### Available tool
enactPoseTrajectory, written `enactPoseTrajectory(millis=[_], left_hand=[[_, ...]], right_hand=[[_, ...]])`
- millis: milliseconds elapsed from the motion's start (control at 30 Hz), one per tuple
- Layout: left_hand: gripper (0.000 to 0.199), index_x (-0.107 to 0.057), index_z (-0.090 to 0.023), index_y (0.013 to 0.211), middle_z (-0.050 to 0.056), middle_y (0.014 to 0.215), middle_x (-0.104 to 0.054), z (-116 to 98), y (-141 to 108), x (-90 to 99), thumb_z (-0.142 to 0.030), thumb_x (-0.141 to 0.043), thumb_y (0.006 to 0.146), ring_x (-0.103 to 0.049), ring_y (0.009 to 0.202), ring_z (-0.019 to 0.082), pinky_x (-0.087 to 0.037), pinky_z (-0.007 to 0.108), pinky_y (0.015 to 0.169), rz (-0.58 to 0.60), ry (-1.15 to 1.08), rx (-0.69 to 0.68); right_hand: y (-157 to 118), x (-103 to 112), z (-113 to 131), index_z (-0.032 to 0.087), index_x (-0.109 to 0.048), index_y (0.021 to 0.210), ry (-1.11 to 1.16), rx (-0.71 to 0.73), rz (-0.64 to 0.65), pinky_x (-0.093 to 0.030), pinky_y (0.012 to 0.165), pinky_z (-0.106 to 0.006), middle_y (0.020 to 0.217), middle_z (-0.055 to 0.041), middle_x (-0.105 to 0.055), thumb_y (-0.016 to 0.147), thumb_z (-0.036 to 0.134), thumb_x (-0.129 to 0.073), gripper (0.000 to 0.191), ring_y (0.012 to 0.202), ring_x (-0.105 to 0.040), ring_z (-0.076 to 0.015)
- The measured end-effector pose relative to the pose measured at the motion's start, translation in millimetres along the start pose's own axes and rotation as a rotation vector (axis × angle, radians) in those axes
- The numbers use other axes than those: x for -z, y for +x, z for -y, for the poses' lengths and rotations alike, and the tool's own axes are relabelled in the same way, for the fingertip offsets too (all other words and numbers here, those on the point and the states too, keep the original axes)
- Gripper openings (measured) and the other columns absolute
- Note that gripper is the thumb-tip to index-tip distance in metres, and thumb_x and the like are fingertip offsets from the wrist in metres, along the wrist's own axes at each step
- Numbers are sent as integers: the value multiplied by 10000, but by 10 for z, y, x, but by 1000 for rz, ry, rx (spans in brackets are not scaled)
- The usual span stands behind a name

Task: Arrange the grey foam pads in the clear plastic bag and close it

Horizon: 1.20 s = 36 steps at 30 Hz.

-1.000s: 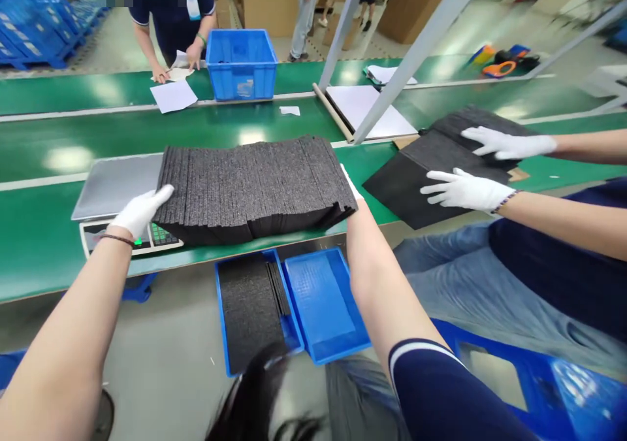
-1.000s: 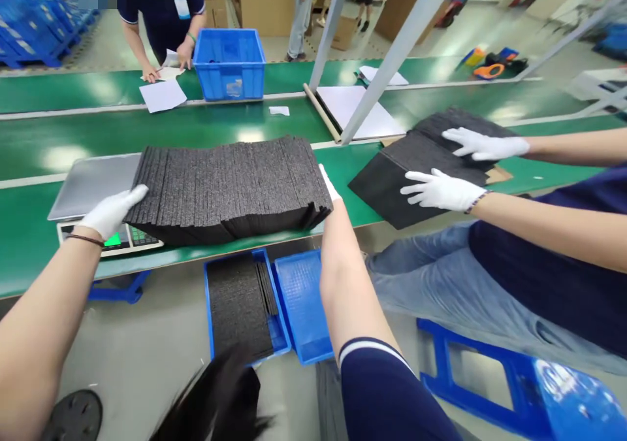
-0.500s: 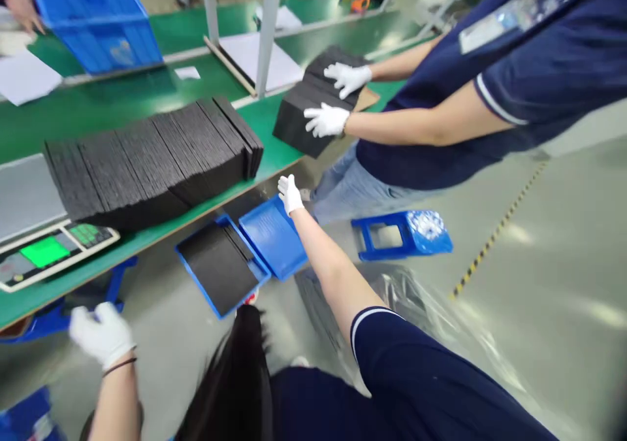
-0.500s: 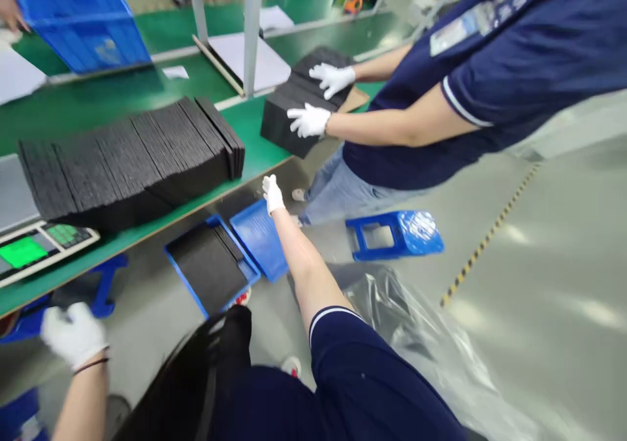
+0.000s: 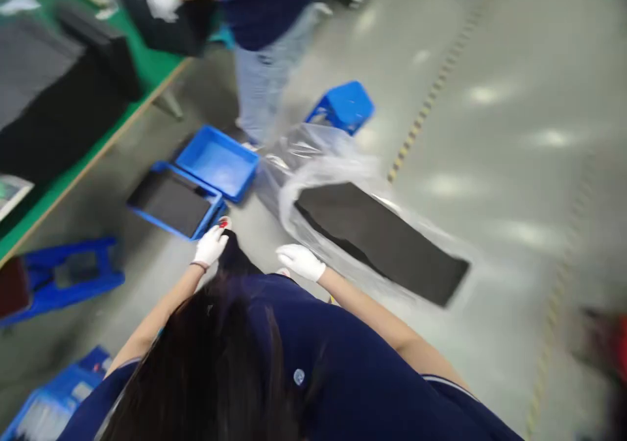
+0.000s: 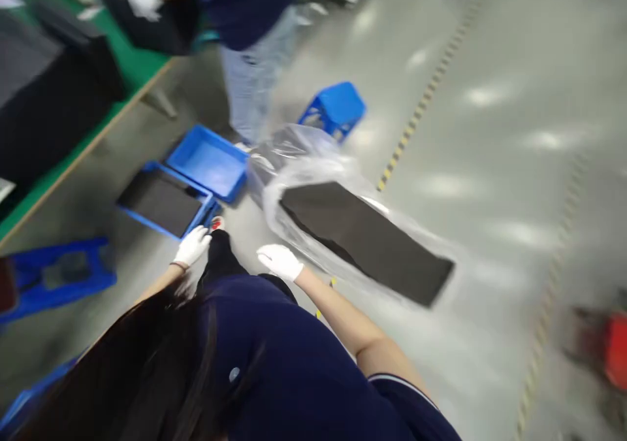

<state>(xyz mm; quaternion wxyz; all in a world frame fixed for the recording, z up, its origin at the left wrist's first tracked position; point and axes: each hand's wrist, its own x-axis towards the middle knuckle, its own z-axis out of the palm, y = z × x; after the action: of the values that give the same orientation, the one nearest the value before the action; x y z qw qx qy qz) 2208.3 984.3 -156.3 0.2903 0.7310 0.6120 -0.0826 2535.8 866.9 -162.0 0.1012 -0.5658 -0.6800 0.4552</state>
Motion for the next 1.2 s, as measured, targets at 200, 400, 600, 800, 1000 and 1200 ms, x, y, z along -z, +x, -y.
enactPoseTrajectory(millis=[200,400,600,800,1000,1200], left_hand=[[444,-641,-147,1358,138,1529,-540,-1530,131,-646,-334,-459,998,-471,1441,297,-370,452,1220,45,44,-377],[489,-630,-120,1398,134,1565,-501,-2876,-655,-1167,-365,-426,1028,-498,1418,247,-339,351,1232,278,104,-759],[478,-634,-158,1407,95,1572,-502,-3325,-581,-1802,-396,-445,1038,-486,1432,231,-333,343,1237,461,98,-666],[504,-630,-40,1381,207,1457,-590,-3846,-410,-1986,-315,-380,1041,-551,1370,286,-400,420,1193,425,26,-644],[385,-754,-213,1251,68,1296,-723,-4894,-674,-2321,-375,-553,966,-669,1189,224,-528,327,1024,479,68,-802],[517,-718,-172,1258,165,1380,-638,-6044,-1188,-3361,-521,-622,889,-568,1260,346,-459,514,1039,287,87,-999]], right_hand=[[-2034,509,-779,221,-763,1165,-14,-340,-320,-481,1140,-481,1263,-80,-729,987,386,-464,386,1234,-656,-287],[-3350,476,-1694,219,-735,1216,72,-832,-539,-403,1211,-468,1333,-116,-687,918,405,-465,443,1325,-591,-313],[-3302,829,-2470,72,-559,1463,-39,-938,-500,-298,1264,-414,1558,-206,-471,929,421,-428,651,1481,-412,-320],[-3239,1378,-3081,66,-486,1508,-247,-909,-354,-310,1240,-487,1636,-215,-332,936,448,-448,689,1535,-281,-337],[-3387,1583,-3901,126,-545,1457,-465,-750,-376,-392,1132,-584,1503,-227,-463,929,548,-344,705,1431,-388,-402],[-3772,2027,-4674,113,-520,1450,-471,-676,-324,-339,1150,-625,1457,-257,-510,954,579,-320,710,1408,-426,-421]])
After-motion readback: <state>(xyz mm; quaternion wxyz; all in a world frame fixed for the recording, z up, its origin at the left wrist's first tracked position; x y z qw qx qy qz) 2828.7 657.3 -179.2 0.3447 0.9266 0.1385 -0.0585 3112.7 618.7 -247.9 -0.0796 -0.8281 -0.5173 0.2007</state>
